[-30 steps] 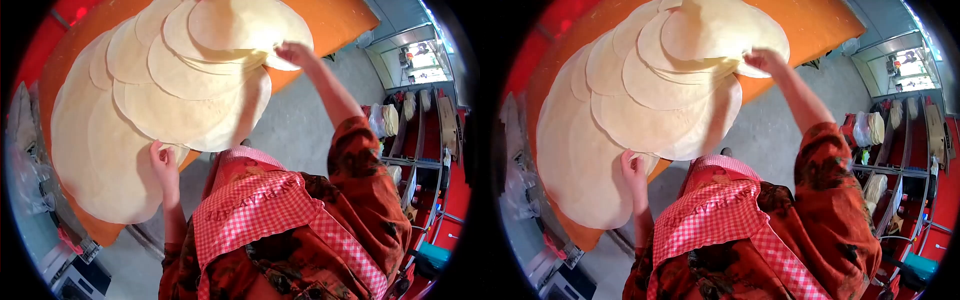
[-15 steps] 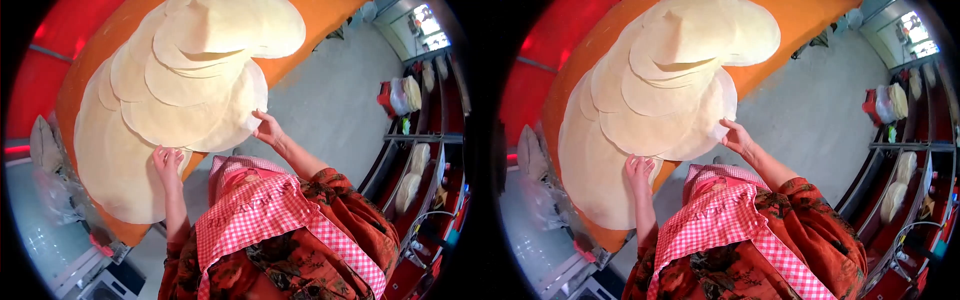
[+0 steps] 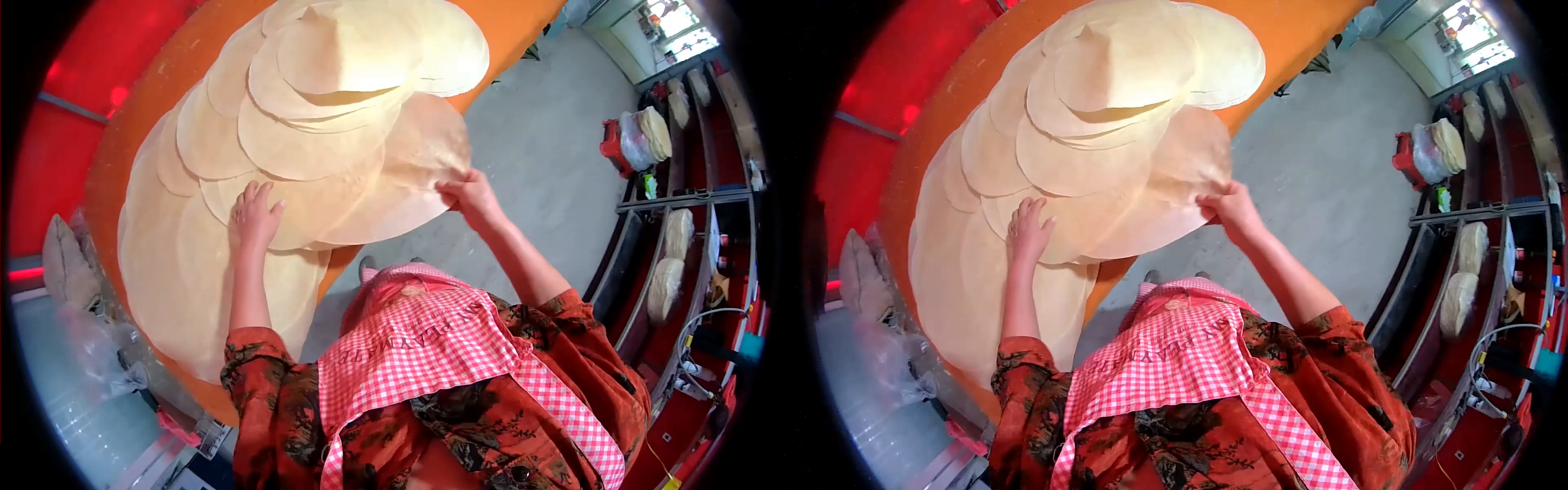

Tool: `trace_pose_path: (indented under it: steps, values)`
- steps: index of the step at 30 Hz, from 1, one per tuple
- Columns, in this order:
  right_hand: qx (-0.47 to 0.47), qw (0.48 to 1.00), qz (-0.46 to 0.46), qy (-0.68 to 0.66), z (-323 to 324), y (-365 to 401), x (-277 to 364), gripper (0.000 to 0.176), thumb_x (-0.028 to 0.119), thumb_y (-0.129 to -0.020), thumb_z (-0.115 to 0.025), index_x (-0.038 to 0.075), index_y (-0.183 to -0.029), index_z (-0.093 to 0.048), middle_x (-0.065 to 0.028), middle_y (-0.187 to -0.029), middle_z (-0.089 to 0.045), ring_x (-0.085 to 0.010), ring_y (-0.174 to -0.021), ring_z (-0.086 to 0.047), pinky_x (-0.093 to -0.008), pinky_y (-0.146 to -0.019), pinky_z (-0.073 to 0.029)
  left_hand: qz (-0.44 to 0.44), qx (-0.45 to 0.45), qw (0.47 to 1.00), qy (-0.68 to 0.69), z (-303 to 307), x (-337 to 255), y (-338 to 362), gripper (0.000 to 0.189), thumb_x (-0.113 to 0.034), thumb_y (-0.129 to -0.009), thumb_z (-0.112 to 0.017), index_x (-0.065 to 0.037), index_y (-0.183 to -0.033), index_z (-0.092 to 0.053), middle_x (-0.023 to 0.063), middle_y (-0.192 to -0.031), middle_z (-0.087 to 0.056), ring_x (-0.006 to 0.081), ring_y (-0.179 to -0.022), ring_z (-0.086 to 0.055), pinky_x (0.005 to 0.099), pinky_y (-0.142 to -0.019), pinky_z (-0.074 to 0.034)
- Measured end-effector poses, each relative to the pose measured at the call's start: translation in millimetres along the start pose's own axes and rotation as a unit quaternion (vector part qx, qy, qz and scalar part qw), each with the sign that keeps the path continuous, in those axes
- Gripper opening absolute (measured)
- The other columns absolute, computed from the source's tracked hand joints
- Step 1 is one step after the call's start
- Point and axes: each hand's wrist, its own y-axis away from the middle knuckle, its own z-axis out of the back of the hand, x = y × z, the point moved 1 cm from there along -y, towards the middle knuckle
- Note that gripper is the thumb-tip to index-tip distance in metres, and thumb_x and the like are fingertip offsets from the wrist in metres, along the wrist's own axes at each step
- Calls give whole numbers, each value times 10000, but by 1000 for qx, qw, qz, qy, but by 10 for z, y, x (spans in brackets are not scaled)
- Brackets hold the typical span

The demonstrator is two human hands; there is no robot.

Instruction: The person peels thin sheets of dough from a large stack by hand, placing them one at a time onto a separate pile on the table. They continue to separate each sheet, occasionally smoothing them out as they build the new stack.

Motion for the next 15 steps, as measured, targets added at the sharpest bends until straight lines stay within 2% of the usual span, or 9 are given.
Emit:
trace_pose_path:
  steps: [3,5,9,10,11,12,13,14,15]
  values:
    - [-24,990,15,140,309,226,515,111,57,-817,-617,-18,-893,-649,-38,-712,-631,-127,-591,-595,-261,-569,-500,-6,-16,1000,15,-77,134,-1,489,-268,-797,-695,-133,-1248,-564,94,-1378,-450,289,-1223,-451,418,-1011,-378]
    - [-51,978,70,188,257,506,1087,170,72,-816,-597,-46,-923,-657,-84,-772,-669,-162,-666,-652,-272,-598,-520,-24,-51,998,14,-57,155,44,469,-261,-794,-699,-113,-1222,-580,99,-1337,-485,294,-1216,-456,422,-1015,-372]
    - [69,943,131,297,-254,670,2090,219,76,-824,-602,-66,-988,-634,-135,-832,-682,-182,-714,-675,-278,-652,-545,-49,-100,988,104,-71,173,126,365,-209,-809,-675,-62,-1136,-610,128,-1216,-559,318,-1115,-508,420,-934,-418]
    - [109,933,143,311,-449,631,2280,232,96,-828,-607,-61,-996,-636,-125,-839,-683,-189,-725,-676,-283,-658,-546,-13,-106,974,198,42,65,142,297,-186,-829,-659,-38,-1083,-616,124,-1117,-594,285,-1004,-553,389,-859,-451]
    - [150,921,155,324,-673,551,2438,245,116,-833,-613,-56,-1005,-638,-115,-846,-685,-195,-736,-678,-289,-663,-546,24,-111,951,289,152,-83,178,235,-163,-850,-643,-14,-1031,-622,121,-1017,-629,252,-893,-598,358,-783,-484]
    - [159,900,171,369,-887,400,2568,268,145,-836,-620,-48,-1021,-641,-111,-870,-686,-201,-748,-678,-299,-671,-548,8,-135,893,429,28,-152,206,157,-145,-898,-599,-5,-965,-619,83,-871,-638,172,-709,-596,296,-640,-487]
    - [169,875,187,412,-1138,270,2672,291,173,-839,-626,-40,-1037,-644,-107,-894,-688,-207,-760,-678,-310,-679,-551,7,-61,846,529,-137,-180,229,156,-159,-930,-565,-17,-919,-629,63,-851,-641,126,-708,-592,275,-622,-479]
    - [152,880,207,399,-1465,235,2782,205,156,-837,-626,-21,-934,-662,-94,-841,-683,-184,-724,-666,-305,-643,-542,70,101,760,638,-35,-325,297,192,-204,-942,-550,-25,-952,-618,81,-882,-643,162,-753,-622,293,-666,-507]
    - [134,884,230,384,-1781,209,2913,151,138,-835,-626,-2,-831,-681,-81,-788,-678,-161,-687,-654,-300,-608,-533,101,182,672,711,-6,-446,355,238,-244,-949,-538,-17,-991,-597,97,-900,-641,187,-785,-635,306,-696,-520]
